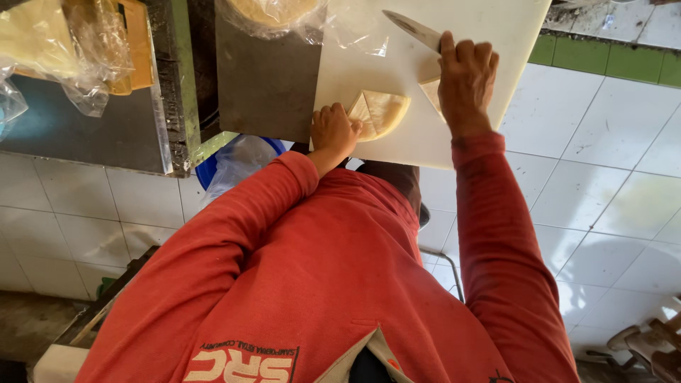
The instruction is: The person picks up thin dough sheets from a stack, places them on a cutting board, and uses a knife to cut them into triangular segments.
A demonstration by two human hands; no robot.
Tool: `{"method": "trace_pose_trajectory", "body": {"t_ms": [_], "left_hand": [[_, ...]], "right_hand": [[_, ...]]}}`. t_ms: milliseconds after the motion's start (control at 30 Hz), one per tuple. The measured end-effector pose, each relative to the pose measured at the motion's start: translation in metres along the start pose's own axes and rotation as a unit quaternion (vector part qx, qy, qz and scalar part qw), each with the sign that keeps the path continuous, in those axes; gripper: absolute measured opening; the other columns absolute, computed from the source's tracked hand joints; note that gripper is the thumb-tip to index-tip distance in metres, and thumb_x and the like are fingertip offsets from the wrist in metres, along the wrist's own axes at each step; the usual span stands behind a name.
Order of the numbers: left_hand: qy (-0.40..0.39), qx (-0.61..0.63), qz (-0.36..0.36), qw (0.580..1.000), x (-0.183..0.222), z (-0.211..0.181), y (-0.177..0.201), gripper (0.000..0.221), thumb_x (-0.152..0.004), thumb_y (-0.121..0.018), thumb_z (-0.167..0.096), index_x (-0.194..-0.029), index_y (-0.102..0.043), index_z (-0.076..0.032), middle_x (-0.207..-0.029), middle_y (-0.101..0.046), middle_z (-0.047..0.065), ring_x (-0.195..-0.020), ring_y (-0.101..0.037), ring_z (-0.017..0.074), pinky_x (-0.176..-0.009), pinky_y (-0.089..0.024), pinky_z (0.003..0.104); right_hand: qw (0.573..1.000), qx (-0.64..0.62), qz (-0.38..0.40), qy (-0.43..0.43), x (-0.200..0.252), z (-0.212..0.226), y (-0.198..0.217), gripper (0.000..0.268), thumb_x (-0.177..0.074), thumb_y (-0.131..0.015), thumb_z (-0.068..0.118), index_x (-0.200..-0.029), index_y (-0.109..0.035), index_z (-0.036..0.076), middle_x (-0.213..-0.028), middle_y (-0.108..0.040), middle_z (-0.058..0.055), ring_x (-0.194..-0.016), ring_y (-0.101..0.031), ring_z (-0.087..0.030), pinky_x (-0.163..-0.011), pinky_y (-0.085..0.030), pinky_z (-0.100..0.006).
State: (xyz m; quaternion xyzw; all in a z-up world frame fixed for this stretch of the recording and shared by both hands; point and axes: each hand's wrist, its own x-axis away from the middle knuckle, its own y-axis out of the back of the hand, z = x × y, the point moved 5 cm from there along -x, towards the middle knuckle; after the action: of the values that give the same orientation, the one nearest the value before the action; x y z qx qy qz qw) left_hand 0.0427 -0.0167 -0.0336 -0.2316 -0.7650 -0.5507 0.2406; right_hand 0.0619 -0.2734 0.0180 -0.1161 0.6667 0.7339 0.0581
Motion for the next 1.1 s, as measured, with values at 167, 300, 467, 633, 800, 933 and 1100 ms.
{"method": "trace_pose_trajectory", "body": {"t_ms": [167, 300, 467, 633, 800, 933, 1100], "left_hand": [[0.043, 0.042, 0.020, 0.998, 0.002, -0.003, -0.007, 0.041, -0.090, -0.071, -0.033, -0.115, -0.059, -0.003, -0.122, -0.058, 0.017, -0.118, -0.055, 0.0344, -0.092, -0.052, 0.049], [0.056, 0.085, 0.000, 0.995, 0.002, -0.002, -0.010, 0.044, -0.088, -0.072, -0.030, -0.119, -0.057, -0.003, -0.121, -0.058, 0.017, -0.115, -0.056, 0.0358, -0.092, -0.052, 0.049], [0.034, 0.099, -0.005, 0.995, 0.000, -0.002, -0.010, 0.042, -0.085, -0.075, -0.029, -0.115, -0.058, -0.005, -0.120, -0.057, 0.018, -0.111, -0.058, 0.0345, -0.088, -0.053, 0.047], [0.038, 0.139, 0.024, 0.989, -0.005, 0.001, -0.010, 0.041, -0.085, -0.074, -0.026, -0.117, -0.059, -0.004, -0.110, -0.068, 0.012, -0.103, -0.067, 0.0297, -0.089, -0.053, 0.044], [-0.018, 0.187, 0.048, 0.981, -0.016, 0.010, -0.006, 0.035, -0.080, -0.076, -0.023, -0.106, -0.068, -0.001, -0.102, -0.074, 0.014, -0.092, -0.072, 0.0277, -0.081, -0.056, 0.039], [-0.056, 0.282, 0.108, 0.952, -0.036, 0.021, 0.000, 0.034, -0.076, -0.079, -0.015, -0.103, -0.071, 0.004, -0.095, -0.077, 0.016, -0.083, -0.074, 0.0238, -0.074, -0.059, 0.035], [-0.010, 0.348, 0.175, 0.921, -0.048, 0.030, -0.016, 0.034, -0.075, -0.082, -0.013, -0.101, -0.069, 0.004, -0.091, -0.075, 0.015, -0.079, -0.073, 0.0204, -0.068, -0.059, 0.034]], "right_hand": [[0.999, -0.037, 0.011, 0.021, -0.013, -0.011, -0.032, 0.037, -0.089, -0.078, 0.009, -0.125, -0.070, 0.013, -0.101, -0.061, 0.000, -0.100, -0.053, -0.025, -0.091, -0.046, -0.040], [0.999, -0.041, 0.020, 0.002, -0.008, -0.013, -0.047, 0.037, -0.093, -0.071, 0.001, -0.128, -0.070, 0.014, -0.105, -0.061, -0.002, -0.100, -0.054, -0.025, -0.093, -0.047, -0.040], [0.996, -0.085, -0.017, 0.025, 0.006, 0.008, -0.031, 0.036, -0.095, -0.066, 0.001, -0.131, -0.061, 0.002, -0.124, -0.063, -0.012, -0.114, -0.055, -0.033, -0.097, -0.047, -0.045], [0.972, -0.176, 0.114, 0.108, 0.057, 0.077, -0.015, 0.049, -0.093, -0.058, -0.004, -0.142, -0.059, 0.001, -0.146, -0.057, -0.014, -0.131, -0.053, -0.035, -0.112, -0.045, -0.048], [0.972, -0.172, 0.125, 0.097, 0.081, 0.096, -0.010, 0.056, -0.089, -0.059, -0.004, -0.144, -0.059, 0.005, -0.156, -0.052, -0.012, -0.141, -0.047, -0.035, -0.115, -0.040, -0.051], [0.975, -0.156, 0.125, 0.097, 0.079, 0.092, -0.010, 0.058, -0.089, -0.060, -0.005, -0.145, -0.059, 0.007, -0.157, -0.051, -0.011, -0.143, -0.046, -0.033, -0.117, -0.039, -0.052], [0.976, -0.156, 0.118, 0.091, 0.083, 0.095, -0.014, 0.058, -0.089, -0.060, -0.005, -0.146, -0.060, 0.006, -0.157, -0.052, -0.011, -0.143, -0.046, -0.033, -0.116, -0.039, -0.052]]}}
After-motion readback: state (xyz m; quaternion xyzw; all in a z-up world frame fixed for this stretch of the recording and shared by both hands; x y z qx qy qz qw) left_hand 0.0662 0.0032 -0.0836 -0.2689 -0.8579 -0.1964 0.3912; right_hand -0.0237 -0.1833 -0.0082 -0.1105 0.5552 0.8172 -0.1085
